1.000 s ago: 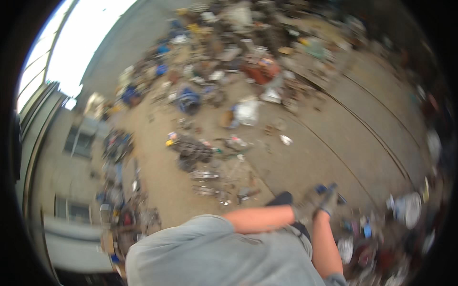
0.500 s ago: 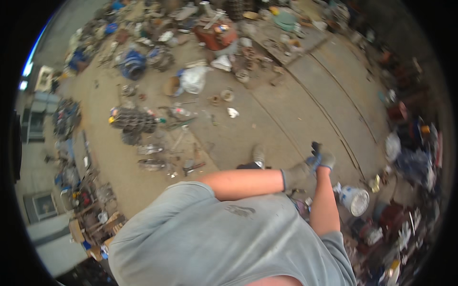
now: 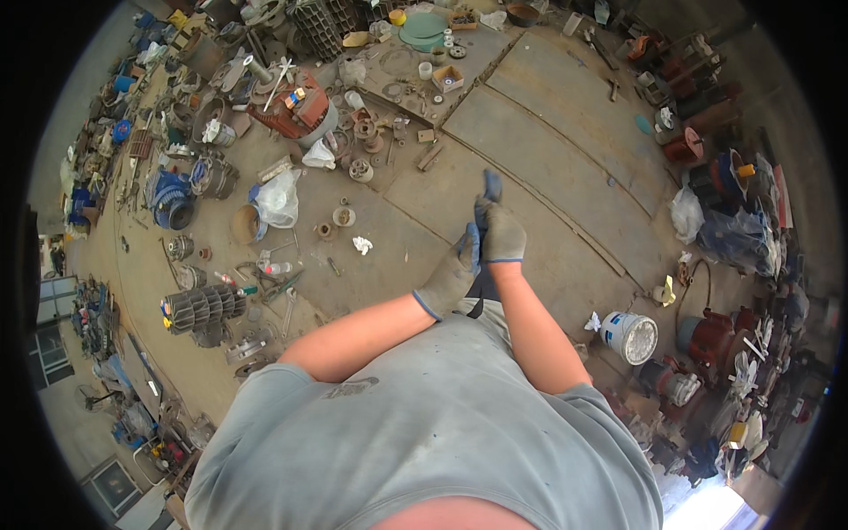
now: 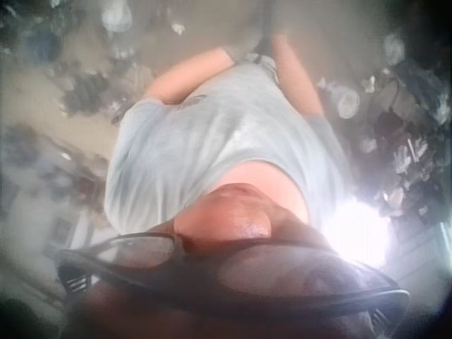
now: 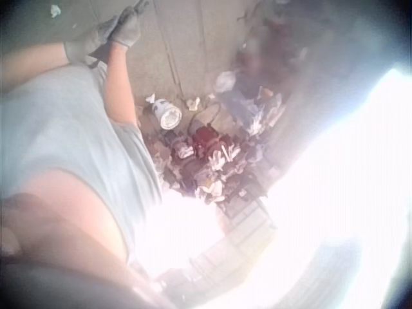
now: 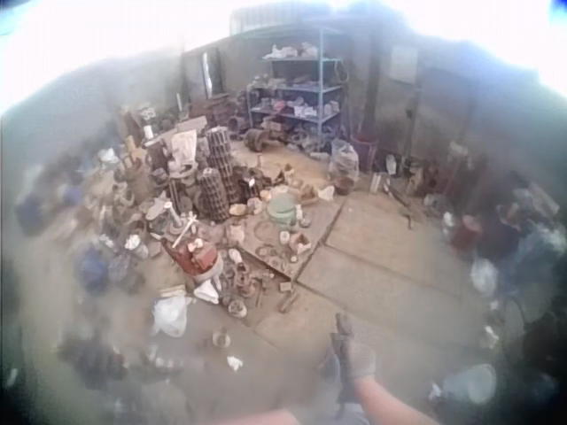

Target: The person sits on the floor and uses a wrench to loosen bolts on a motor component, then handles various motor parts including a stator, rotor, and housing. They move parts around, inspect them, and later stand to adjust the head-mounted camera strap.

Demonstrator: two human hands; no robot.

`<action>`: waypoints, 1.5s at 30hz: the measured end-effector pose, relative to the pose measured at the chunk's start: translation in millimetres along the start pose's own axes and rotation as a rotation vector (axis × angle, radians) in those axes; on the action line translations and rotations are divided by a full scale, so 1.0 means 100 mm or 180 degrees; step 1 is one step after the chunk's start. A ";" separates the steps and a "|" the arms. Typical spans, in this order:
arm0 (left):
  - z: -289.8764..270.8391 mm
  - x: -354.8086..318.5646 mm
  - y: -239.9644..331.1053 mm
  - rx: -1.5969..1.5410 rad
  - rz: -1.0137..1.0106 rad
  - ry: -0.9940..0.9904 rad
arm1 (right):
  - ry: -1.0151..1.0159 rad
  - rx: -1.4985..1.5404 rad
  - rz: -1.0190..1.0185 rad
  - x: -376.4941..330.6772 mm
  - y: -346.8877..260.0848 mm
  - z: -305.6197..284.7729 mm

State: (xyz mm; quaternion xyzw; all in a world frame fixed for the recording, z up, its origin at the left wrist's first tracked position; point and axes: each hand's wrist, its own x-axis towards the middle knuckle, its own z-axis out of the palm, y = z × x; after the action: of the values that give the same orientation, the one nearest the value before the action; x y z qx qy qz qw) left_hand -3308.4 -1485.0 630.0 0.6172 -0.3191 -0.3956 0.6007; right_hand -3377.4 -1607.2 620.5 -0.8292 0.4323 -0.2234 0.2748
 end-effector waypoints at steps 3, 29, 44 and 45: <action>-0.06 0.46 -0.04 0.0724 0.0006 -0.0269 | -0.0588 -0.0652 -0.0265 0.60 0.14 0.13; 0.41 5.48 0.58 0.2290 -0.0176 0.0070 | -0.2569 0.4689 0.2814 5.33 1.28 -0.07; -1.14 8.04 -0.49 0.1387 -0.2542 0.1200 | -0.1377 0.2671 0.3255 7.85 2.31 -1.33; -1.14 7.98 -0.36 0.1216 -0.2439 0.1106 | -0.1522 0.2485 0.3170 7.93 2.31 -1.26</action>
State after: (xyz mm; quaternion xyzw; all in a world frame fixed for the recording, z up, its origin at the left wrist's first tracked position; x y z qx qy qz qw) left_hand -2826.4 -2120.5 506.7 0.8474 -0.0296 -0.4139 0.3312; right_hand -3173.3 -2416.0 670.1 -0.3976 0.5777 -0.0203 0.7126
